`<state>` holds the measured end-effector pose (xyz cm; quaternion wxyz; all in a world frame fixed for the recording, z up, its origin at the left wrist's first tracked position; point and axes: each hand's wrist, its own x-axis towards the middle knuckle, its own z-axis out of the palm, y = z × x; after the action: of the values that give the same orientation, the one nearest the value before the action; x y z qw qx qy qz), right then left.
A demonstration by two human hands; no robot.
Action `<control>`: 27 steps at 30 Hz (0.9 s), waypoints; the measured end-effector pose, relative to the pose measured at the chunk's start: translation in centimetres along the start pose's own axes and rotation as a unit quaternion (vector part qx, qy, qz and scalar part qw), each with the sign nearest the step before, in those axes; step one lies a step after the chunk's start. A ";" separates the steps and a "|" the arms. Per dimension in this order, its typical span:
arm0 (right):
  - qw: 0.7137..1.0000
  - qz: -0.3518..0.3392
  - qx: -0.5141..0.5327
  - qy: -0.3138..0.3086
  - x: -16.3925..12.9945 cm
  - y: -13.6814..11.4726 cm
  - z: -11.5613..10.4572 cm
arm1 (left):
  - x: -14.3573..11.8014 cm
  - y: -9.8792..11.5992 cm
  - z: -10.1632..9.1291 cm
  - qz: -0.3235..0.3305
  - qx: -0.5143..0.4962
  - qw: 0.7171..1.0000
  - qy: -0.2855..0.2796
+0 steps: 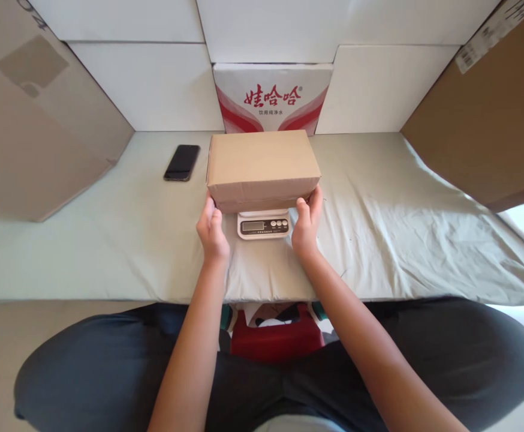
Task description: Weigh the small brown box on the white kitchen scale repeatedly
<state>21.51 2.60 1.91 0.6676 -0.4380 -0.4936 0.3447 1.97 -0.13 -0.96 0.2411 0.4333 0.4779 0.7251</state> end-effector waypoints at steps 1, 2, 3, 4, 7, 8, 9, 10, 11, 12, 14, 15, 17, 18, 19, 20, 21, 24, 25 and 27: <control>1.000 0.002 -0.002 0.003 0.0 0.0 0.0 | 0.0 0.0 0.0 -0.001 -0.002 1.000 -0.001; 1.000 0.003 -0.003 0.006 0.0 0.0 0.0 | 0.0 0.0 -0.1 -0.001 -0.003 1.000 -0.002; 1.000 0.004 -0.003 0.009 0.0 0.0 0.0 | 0.0 0.0 -0.1 -0.001 -0.002 1.000 -0.003; 1.000 0.005 -0.003 0.012 -0.1 0.0 0.0 | 0.0 0.0 -0.1 -0.001 0.001 1.000 -0.006; 1.000 0.004 -0.001 0.013 -0.1 -0.1 0.1 | 0.0 0.0 0.0 -0.001 0.012 1.000 -0.013; 1.000 0.003 0.002 0.013 -0.1 0.0 0.1 | 0.0 0.1 0.1 0.000 0.013 1.000 -0.016; 1.000 0.002 0.006 0.013 -0.1 0.0 0.1 | 0.0 0.1 0.1 0.004 0.011 1.000 -0.019; 1.000 0.000 0.012 0.014 -0.1 0.0 0.2 | 0.0 0.1 0.1 0.011 0.006 1.000 -0.018; 1.000 -0.003 0.018 0.016 -0.1 0.1 0.1 | 0.1 0.2 0.0 0.023 -0.001 1.000 -0.012; 1.000 -0.006 0.023 0.018 -0.1 0.2 0.1 | 0.1 0.2 0.0 0.036 -0.009 0.999 0.000; 0.999 -0.011 0.027 0.024 -0.1 0.5 0.0 | 0.2 0.2 -0.2 0.052 -0.016 0.998 0.034; 0.999 -0.010 0.028 0.027 -0.1 0.6 0.0 | 0.3 0.1 -0.4 0.050 -0.014 0.997 0.051; 0.999 -0.006 0.029 0.033 0.0 0.8 -0.1 | 0.3 0.1 -0.5 0.034 -0.002 0.997 0.068; 0.999 -0.004 0.030 0.035 0.1 0.9 -0.1 | 0.4 0.0 -0.5 0.026 0.005 0.997 0.071; 0.999 -0.002 0.030 0.038 0.1 1.0 -0.2 | 0.4 0.0 -0.5 0.020 0.009 0.997 0.071; 0.999 -0.003 0.030 0.041 0.2 1.0 -0.2 | 0.3 0.0 -0.4 0.017 0.010 0.997 0.071; 0.999 -0.003 0.030 0.046 0.3 1.1 -0.1 | 0.3 0.1 -0.3 0.015 0.007 0.997 0.071; 0.997 0.005 0.040 0.064 0.7 1.3 -0.1 | 0.2 0.4 0.2 0.015 0.000 0.998 0.068; 0.997 0.010 0.046 0.067 0.8 1.4 -0.1 | 0.2 0.6 0.3 0.015 0.002 0.998 0.068; 0.996 0.018 0.054 0.066 1.0 1.7 -0.2 | 0.1 0.8 0.5 0.010 0.007 0.997 0.070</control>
<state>21.90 4.16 0.65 0.7150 -0.4319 -0.4214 0.3532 2.42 -0.14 -0.09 0.1968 0.3878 0.4942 0.7528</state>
